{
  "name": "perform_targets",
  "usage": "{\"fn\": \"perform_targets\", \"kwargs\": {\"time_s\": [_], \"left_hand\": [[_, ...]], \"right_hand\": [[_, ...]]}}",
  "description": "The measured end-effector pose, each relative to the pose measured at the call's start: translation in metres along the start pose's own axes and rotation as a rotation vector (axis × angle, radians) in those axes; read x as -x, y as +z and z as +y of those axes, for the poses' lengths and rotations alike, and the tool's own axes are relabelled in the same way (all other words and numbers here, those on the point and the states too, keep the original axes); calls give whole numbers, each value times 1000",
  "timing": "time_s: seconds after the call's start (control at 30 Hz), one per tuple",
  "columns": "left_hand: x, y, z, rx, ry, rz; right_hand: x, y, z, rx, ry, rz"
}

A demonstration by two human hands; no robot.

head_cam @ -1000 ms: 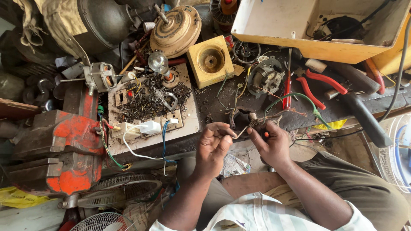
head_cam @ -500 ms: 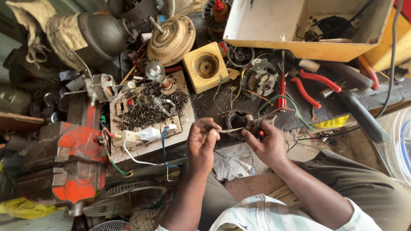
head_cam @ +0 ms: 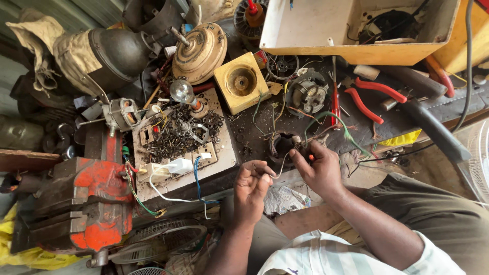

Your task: The person sits at a cluttered repair workbench and winds wire around a small motor armature, threading and tightening the wire by hand while holding the armature steady. They occasionally use a small hand tool on the windings and reposition the armature as they work.

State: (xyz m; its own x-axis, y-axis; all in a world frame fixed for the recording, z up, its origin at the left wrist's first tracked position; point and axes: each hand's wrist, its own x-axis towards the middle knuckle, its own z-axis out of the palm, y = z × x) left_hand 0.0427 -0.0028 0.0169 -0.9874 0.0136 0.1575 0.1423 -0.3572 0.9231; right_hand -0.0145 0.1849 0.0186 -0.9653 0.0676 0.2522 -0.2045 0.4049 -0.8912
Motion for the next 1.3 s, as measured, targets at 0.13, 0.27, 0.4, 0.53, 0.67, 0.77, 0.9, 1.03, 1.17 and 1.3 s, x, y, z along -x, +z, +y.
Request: {"fn": "perform_targets", "kwargs": {"time_s": [0.13,0.27,0.4,0.53,0.67,0.77,0.9,1.03,1.17,1.3], "left_hand": [[8,10,9,-15,-10,-16],[12,18,9,-2,-44,-11],[22,28,-4,-34,-92,-48],[35,43,-27,-246,24,-98],[44,47,-36,-431,95,-74],[51,49,-34,-488,147,-38],[50,47,-32,-607,199,-15],[43,46,-36,-541,100,4],[38,47,-38,-346,46,75],[41,54,-27,-432,47,140]], "right_hand": [[-3,-2,0,26,60,-36],[-5,-7,-6,-34,175,-98],[-7,-12,-11,-21,79,-84],[-9,-16,-9,-12,113,-157],[-9,-24,0,-86,65,-239],[-6,-30,9,-167,-58,-238],[-4,-28,18,-196,-129,-253],[0,-27,21,-88,-132,-229],[2,-33,19,-51,-176,-218],[5,-41,11,-218,-206,-216]]}}
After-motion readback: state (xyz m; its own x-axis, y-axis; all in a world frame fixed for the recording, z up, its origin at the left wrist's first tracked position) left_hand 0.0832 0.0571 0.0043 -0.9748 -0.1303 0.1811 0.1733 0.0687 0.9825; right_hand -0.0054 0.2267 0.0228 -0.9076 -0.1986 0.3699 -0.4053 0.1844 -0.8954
